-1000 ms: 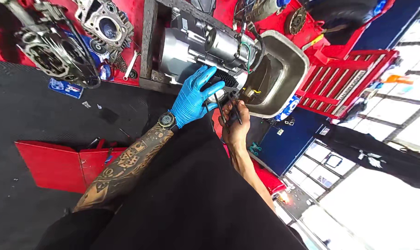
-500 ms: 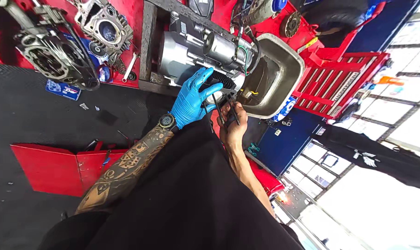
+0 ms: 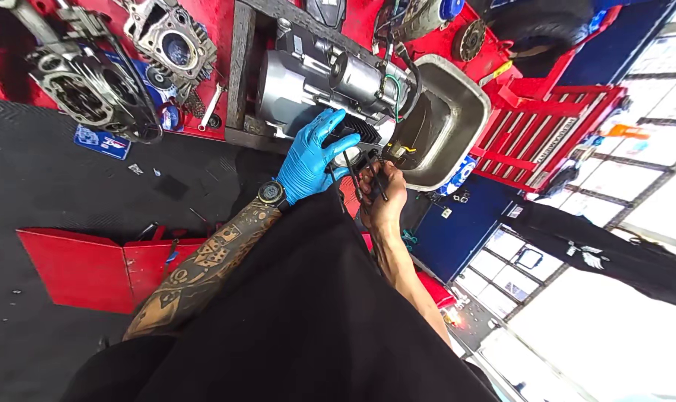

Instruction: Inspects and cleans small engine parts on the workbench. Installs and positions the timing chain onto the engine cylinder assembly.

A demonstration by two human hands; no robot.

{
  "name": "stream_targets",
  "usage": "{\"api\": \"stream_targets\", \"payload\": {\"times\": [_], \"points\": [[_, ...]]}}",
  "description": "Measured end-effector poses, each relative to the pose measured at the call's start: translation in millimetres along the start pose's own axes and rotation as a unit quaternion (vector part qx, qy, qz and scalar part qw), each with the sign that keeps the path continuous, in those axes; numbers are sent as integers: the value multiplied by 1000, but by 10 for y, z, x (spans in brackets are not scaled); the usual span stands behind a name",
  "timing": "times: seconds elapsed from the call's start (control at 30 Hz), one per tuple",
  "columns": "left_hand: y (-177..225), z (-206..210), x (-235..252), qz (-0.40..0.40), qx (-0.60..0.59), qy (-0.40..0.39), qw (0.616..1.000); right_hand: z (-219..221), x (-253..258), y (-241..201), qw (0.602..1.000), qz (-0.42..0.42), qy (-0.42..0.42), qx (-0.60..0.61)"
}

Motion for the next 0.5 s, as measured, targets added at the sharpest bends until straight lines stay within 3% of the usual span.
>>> {"api": "stream_targets", "payload": {"times": [0.5], "points": [[-16,3,-10,3,-2,15,1000,-29,-2,22,997,41,58,15]]}}
Point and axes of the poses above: each hand's wrist, its own x-axis towards the middle knuckle, its own z-axis out of the palm, y = z × x, the point moved 9 cm from there along x, towards the middle knuckle, and after that the axes turned 12 degrees about x, right-handed, at the moved point
